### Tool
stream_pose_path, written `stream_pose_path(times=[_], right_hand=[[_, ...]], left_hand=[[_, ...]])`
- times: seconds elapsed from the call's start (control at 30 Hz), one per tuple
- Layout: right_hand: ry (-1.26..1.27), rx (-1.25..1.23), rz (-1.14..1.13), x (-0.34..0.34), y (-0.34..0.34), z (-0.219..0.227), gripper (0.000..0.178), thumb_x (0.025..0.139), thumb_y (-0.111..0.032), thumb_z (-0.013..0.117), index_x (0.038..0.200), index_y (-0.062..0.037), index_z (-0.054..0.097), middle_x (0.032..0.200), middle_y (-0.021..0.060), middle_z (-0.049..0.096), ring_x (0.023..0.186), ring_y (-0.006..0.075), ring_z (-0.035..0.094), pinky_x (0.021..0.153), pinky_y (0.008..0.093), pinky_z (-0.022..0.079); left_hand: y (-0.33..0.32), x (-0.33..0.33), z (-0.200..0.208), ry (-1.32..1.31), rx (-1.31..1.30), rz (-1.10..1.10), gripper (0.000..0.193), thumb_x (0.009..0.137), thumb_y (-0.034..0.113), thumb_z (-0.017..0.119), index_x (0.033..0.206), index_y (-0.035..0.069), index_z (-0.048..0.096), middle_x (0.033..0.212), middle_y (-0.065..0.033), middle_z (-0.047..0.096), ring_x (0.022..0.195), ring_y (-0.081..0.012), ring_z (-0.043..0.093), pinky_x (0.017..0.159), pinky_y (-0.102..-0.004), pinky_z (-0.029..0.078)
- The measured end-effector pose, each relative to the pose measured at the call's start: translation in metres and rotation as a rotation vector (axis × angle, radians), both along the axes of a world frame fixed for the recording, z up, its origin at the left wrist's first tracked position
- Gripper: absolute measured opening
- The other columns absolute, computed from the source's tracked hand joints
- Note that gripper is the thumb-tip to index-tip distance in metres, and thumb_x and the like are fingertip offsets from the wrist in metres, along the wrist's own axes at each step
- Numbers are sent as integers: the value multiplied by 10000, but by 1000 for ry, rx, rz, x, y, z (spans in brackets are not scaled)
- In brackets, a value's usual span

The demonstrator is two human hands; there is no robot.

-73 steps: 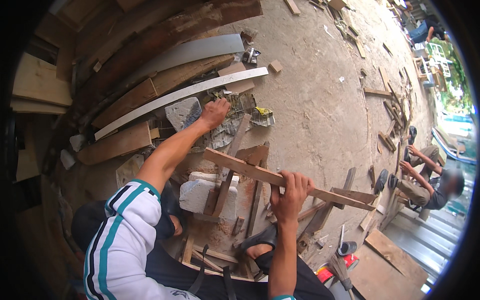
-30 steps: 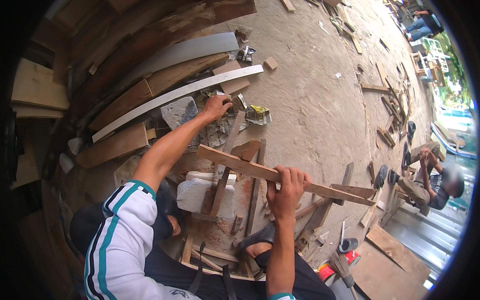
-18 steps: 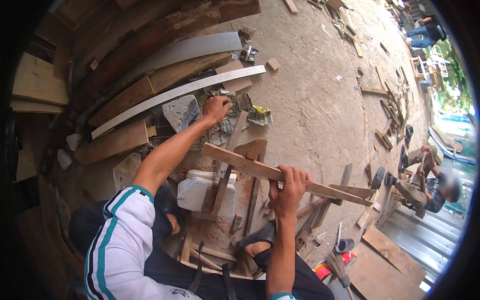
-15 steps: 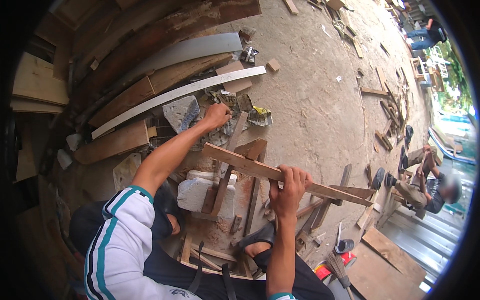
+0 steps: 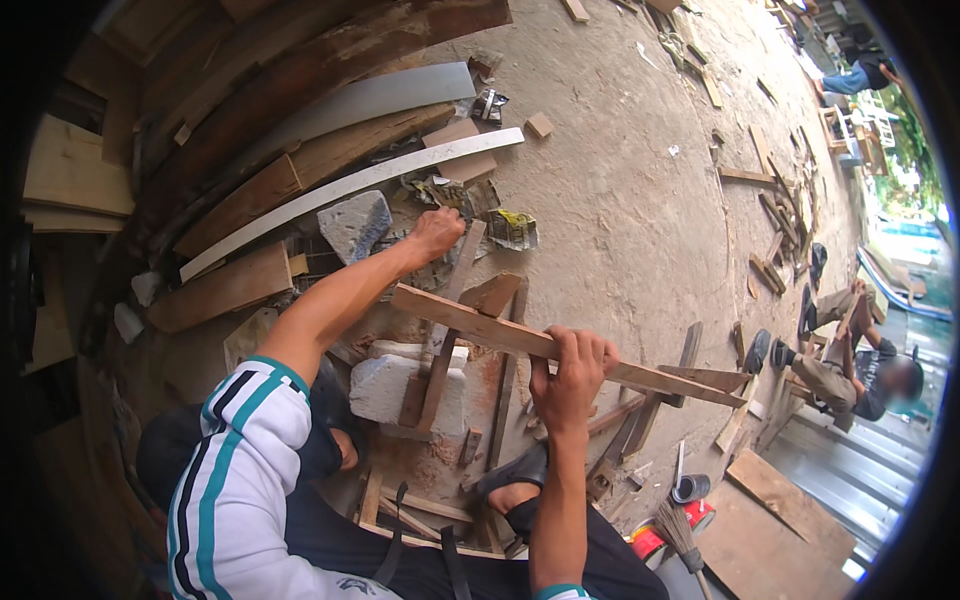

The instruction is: The person sits on the floor and assembles a small wooden frame using a hammer and nails. They position wooden pieces on concrete blocks, insert nails, and hammer them to secure the joints.

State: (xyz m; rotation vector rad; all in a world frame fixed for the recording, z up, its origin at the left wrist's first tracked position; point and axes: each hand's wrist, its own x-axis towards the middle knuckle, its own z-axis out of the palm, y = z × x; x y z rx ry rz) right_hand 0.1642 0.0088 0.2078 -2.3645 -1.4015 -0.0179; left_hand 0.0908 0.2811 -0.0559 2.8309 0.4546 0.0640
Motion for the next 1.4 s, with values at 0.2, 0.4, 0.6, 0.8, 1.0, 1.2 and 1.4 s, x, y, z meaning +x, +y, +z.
stream_pose_path(times=[0.2, 0.4, 0.6, 0.8, 1.0, 1.2, 1.4], right_hand=[[6, 11, -6, 2, -1, -2, 332, 686, -72, 720, 999, -98, 610, 887, 69, 566, 940, 269, 542, 953, 414, 313], [11, 22, 3, 2, -1, -2, 354, 670, -61, 717, 1004, -99, 608, 891, 64, 564, 946, 268, 541, 956, 411, 313], [10, 9, -6, 3, -2, -4, 336, 691, -76, 722, 1005, -101, 603, 894, 62, 564, 946, 265, 539, 959, 412, 313], [4, 19, -6, 3, 1, -4, 307, 722, -105, 735, 992, -100, 590, 890, 62, 566, 945, 265, 539, 966, 407, 311], [1, 17, -9, 0, -2, -3, 302, 727, -104, 734, 992, -99, 588, 895, 61, 571, 950, 266, 540, 971, 409, 307], [5, 6, 1, 0, 2, -3, 305, 728, -108, 735, 996, -99, 589, 889, 59, 571, 951, 263, 539, 968, 410, 303], [-10, 7, 3, 2, 1, -6, 309, 724, -107, 732, 998, -96, 589, 878, 63, 559, 937, 263, 531, 959, 404, 302]], left_hand=[[0, 2, -5, -11, -9, 9, 125, 836, 85, 548, 880, 7, 636, 931, -175, 630, 894, -321, 662, 719, -402, 574], [20, 3, 4, 86, -151, -13, 146, 872, 85, 561, 983, -9, 576, 1031, -186, 606, 997, -365, 631, 810, -443, 546], [31, -2, 27, 40, -513, 177, 224, 948, 188, 553, 1007, -28, 551, 1011, -239, 609, 1073, -426, 573, 875, -483, 468], [21, -7, 15, 75, -623, 306, 279, 944, 220, 573, 945, -58, 581, 984, -284, 635, 1003, -441, 601, 839, -499, 468], [-3, 14, 12, 31, -607, 554, 232, 891, 114, 583, 1008, -86, 601, 1060, -301, 614, 985, -449, 618, 877, -498, 515], [-14, 21, -10, -26, -515, 687, 306, 845, 27, 596, 1132, -70, 559, 1164, -270, 563, 1049, -427, 608, 866, -482, 535], [-19, 36, -3, 107, -415, 639, 269, 863, 7, 557, 1120, -74, 562, 1173, -256, 567, 1056, -400, 618, 855, -462, 546]])
